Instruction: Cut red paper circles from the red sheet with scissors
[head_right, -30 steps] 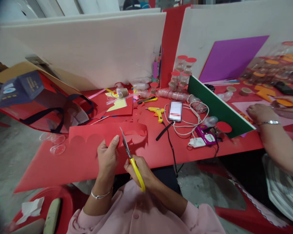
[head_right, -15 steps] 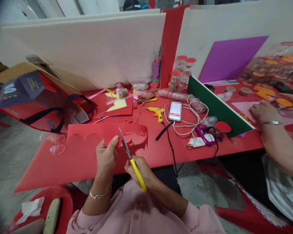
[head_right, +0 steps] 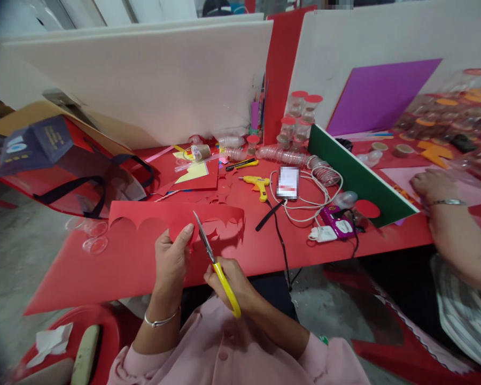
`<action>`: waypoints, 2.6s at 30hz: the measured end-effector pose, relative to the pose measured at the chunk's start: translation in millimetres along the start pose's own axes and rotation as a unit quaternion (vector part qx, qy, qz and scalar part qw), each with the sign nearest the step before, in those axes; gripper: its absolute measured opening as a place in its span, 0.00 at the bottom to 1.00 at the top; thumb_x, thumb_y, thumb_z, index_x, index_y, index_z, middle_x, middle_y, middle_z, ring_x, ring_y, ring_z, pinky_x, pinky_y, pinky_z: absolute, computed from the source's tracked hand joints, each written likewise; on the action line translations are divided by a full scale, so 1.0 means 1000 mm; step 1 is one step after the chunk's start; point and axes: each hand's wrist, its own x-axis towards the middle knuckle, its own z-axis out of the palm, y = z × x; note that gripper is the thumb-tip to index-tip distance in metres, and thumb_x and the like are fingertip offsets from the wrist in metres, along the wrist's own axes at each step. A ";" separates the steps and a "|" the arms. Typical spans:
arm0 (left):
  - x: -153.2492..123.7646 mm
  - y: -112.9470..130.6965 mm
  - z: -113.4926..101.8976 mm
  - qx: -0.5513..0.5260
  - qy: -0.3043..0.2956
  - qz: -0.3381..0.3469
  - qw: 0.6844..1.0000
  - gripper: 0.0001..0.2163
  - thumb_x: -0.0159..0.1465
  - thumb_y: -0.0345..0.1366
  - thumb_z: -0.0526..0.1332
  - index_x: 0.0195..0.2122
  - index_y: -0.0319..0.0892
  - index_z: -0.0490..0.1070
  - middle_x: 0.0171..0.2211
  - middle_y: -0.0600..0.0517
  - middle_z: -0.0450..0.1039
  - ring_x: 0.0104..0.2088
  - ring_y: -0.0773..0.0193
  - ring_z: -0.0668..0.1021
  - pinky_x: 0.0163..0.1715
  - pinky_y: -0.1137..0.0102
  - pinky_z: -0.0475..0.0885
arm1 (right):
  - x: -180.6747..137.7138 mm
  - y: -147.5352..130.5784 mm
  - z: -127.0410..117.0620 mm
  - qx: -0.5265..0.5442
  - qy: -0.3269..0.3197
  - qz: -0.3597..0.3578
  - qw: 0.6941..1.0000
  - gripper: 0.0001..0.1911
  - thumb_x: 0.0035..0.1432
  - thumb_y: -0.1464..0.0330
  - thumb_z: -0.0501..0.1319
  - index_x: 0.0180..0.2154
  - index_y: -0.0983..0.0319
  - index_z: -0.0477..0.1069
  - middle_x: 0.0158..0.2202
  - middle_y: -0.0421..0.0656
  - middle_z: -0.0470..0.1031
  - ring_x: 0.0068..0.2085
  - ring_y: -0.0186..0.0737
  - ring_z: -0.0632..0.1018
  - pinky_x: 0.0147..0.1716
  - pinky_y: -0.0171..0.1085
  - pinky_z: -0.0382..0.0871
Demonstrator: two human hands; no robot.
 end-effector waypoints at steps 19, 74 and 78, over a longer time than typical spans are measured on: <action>0.002 0.005 -0.007 -0.012 -0.043 0.006 0.999 0.11 0.57 0.41 0.75 0.29 0.39 0.79 0.26 0.54 0.76 0.25 0.69 0.73 0.31 0.73 0.72 | -0.011 -0.028 -0.009 -0.031 -0.038 -0.043 0.998 0.12 0.59 0.65 0.60 0.27 0.59 0.60 0.23 0.34 0.59 0.25 0.32 0.60 0.24 0.33 0.52; -0.009 0.001 0.012 -0.067 0.017 0.021 0.997 0.11 0.58 0.43 0.74 0.32 0.41 0.80 0.30 0.53 0.80 0.30 0.67 0.78 0.35 0.71 0.76 | -0.013 -0.021 0.003 0.007 -0.025 -0.044 0.999 0.09 0.61 0.65 0.60 0.29 0.59 0.63 0.22 0.35 0.61 0.24 0.32 0.63 0.23 0.33 0.55; -0.006 0.003 0.017 -0.036 0.006 0.052 0.998 0.11 0.60 0.43 0.73 0.32 0.40 0.80 0.31 0.53 0.79 0.31 0.67 0.78 0.38 0.71 0.76 | -0.011 -0.025 0.003 -0.003 -0.004 -0.039 0.999 0.10 0.60 0.65 0.59 0.28 0.59 0.63 0.21 0.35 0.61 0.23 0.32 0.62 0.23 0.33 0.54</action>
